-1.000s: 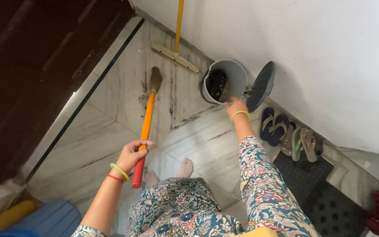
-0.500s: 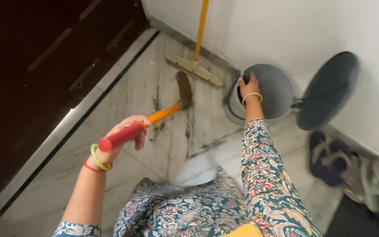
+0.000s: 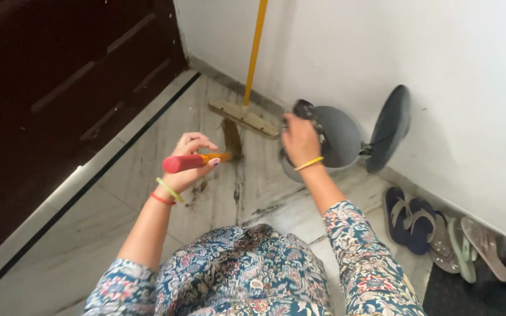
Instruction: The person sweeps debris from a marble floor and stairs into a dustpan using a hand broom, moving between different floor levels.
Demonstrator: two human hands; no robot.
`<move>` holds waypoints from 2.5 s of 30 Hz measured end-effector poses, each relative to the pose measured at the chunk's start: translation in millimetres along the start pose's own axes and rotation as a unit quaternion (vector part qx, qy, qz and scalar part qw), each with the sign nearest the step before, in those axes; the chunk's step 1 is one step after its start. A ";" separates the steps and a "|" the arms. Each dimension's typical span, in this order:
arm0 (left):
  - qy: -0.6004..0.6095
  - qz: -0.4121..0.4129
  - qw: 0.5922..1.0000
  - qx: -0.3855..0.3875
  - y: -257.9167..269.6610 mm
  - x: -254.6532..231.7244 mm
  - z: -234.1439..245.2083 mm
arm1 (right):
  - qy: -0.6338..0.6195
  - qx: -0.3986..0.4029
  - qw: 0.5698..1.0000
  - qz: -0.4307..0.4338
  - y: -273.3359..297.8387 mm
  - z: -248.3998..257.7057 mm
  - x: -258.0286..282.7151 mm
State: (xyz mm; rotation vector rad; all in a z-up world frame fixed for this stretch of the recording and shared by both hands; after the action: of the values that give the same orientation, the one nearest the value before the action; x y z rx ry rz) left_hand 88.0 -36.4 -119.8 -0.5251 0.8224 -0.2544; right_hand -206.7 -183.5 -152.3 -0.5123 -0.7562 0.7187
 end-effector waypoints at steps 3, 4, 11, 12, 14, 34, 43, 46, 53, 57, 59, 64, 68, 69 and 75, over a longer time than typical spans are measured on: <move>0.242 0.146 0.955 0.094 3.5 7.6 -24.8 | 0.006 0.041 0.997 0.062 -6.1 -9.2 73.6; 0.341 0.226 0.901 0.142 4.2 8.1 -30.3 | -0.010 0.038 0.995 0.095 -6.7 -10.9 96.7; 0.315 0.155 0.906 0.235 15.0 8.9 -10.2 | -0.157 0.071 0.976 0.135 2.3 -23.3 200.6; 0.292 0.145 0.914 0.243 18.2 11.8 -6.2 | -0.176 0.071 0.972 0.136 5.2 -25.6 209.0; 0.258 0.155 0.919 0.255 30.0 17.6 -1.8 | -0.201 0.084 0.971 0.103 15.1 -36.1 216.1; -0.063 0.100 0.961 0.249 22.8 -50.0 48.4 | -0.738 0.123 0.432 -0.503 79.9 -218.4 47.7; 0.266 0.135 0.935 0.192 65.6 4.2 133.3 | -0.406 0.323 0.724 -0.453 83.9 -129.9 7.8; 0.240 0.232 0.928 0.165 97.9 47.8 123.4 | 0.060 0.357 0.891 -0.274 84.1 -102.6 -38.3; 0.315 0.395 0.858 0.085 179.1 154.4 82.9 | 0.085 0.411 0.869 -0.260 116.7 -69.9 -14.2; 0.319 0.412 0.849 0.089 222.1 167.4 81.9 | 0.077 0.488 0.838 -0.233 155.7 -91.1 -6.7; 0.306 0.415 0.850 0.107 235.9 161.9 91.4 | 0.061 0.512 0.826 -0.229 174.1 -101.6 -5.5; 0.320 0.424 0.837 0.134 265.2 134.8 145.0 | 0.034 0.563 0.797 -0.218 213.3 -104.7 -2.2; 0.327 0.449 0.822 0.123 275.6 142.0 153.9 | 0.092 0.646 0.738 -0.170 243.0 -90.9 -30.3; 0.332 0.456 0.818 0.113 276.6 145.5 153.1 | 0.119 0.666 0.717 -0.167 249.4 -81.8 -43.9; 0.355 0.465 0.811 0.013 280.1 158.8 133.1 | 0.216 0.589 0.728 -0.277 253.6 -43.0 -105.8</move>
State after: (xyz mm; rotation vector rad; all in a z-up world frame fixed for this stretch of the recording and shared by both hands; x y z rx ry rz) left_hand 297.0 180.4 -294.9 0.0767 1.7076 0.4892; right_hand -328.4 -103.3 -389.1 0.7030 0.1096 0.3562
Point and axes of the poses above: each hand's wrist, its own y-axis away from the middle knuckle, its own z-axis out of the back of the hand, x = y × z, the point moved 3 cm from there along -y, towards the middle knuckle, and after that the axes turned 13 degrees about -y, right-handed, at the moved point
